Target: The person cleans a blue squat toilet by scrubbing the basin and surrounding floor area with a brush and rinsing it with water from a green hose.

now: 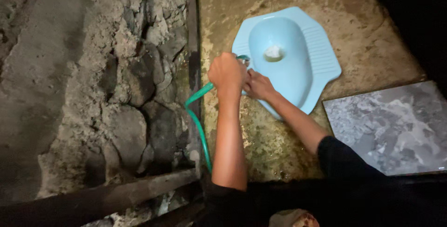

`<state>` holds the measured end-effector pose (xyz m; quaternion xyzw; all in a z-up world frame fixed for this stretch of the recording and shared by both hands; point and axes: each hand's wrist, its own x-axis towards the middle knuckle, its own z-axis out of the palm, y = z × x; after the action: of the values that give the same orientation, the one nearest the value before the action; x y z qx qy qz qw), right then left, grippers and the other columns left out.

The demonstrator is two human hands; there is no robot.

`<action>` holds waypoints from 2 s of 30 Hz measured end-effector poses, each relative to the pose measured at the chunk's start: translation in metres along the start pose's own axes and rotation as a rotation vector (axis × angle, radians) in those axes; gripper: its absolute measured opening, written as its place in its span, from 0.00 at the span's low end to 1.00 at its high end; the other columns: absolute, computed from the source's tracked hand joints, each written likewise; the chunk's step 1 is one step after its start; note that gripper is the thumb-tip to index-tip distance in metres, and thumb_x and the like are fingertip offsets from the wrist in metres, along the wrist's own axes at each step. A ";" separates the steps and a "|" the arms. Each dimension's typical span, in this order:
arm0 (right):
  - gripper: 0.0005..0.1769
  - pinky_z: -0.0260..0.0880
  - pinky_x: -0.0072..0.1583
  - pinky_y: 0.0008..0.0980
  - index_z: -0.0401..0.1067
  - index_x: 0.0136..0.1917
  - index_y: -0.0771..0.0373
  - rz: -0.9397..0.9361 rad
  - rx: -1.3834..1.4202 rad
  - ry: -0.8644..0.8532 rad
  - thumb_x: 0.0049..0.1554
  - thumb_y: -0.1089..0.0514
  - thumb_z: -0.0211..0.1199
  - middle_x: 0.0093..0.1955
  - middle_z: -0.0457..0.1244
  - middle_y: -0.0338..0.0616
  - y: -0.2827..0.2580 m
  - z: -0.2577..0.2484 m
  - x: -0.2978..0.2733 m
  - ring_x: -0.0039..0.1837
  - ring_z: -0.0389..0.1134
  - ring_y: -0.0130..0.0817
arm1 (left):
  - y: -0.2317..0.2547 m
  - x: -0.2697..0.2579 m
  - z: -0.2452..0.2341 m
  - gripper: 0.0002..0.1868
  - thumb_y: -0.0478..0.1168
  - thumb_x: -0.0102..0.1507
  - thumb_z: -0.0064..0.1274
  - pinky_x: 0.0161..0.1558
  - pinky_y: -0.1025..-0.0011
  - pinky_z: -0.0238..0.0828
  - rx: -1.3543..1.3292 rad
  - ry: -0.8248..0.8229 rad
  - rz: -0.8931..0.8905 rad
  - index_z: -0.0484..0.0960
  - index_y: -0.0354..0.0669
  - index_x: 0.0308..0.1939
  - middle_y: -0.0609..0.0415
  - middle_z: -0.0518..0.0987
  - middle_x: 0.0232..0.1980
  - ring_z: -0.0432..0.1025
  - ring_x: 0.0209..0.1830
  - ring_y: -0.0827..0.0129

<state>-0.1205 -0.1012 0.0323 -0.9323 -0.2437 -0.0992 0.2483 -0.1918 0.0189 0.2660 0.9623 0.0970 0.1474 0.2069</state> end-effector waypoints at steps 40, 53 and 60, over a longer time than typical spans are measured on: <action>0.13 0.72 0.50 0.53 0.76 0.57 0.50 0.335 -0.359 0.356 0.61 0.47 0.63 0.50 0.64 0.58 0.160 -0.115 -0.123 0.47 0.69 0.57 | 0.074 -0.033 0.034 0.16 0.55 0.65 0.53 0.42 0.43 0.72 -0.305 -0.173 0.293 0.85 0.48 0.42 0.38 0.83 0.35 0.77 0.39 0.37; 0.25 0.72 0.54 0.48 0.74 0.66 0.45 0.234 -0.204 0.420 0.55 0.55 0.63 0.52 0.64 0.52 0.185 -0.130 -0.043 0.55 0.67 0.50 | 0.067 0.013 0.168 0.14 0.42 0.68 0.53 0.49 0.53 0.73 -0.672 0.012 0.412 0.83 0.43 0.55 0.41 0.83 0.48 0.77 0.48 0.43; 0.27 0.74 0.51 0.48 0.70 0.69 0.46 0.375 -0.460 0.490 0.56 0.49 0.67 0.56 0.63 0.51 0.228 -0.102 0.031 0.54 0.68 0.52 | 0.051 0.075 0.211 0.14 0.39 0.68 0.53 0.44 0.55 0.72 -0.553 0.199 0.372 0.83 0.45 0.57 0.47 0.80 0.41 0.75 0.41 0.50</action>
<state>0.0148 -0.3133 0.0349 -0.9407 0.0265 -0.3240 0.0973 -0.0467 -0.0858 0.1224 0.8519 -0.1040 0.2966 0.4188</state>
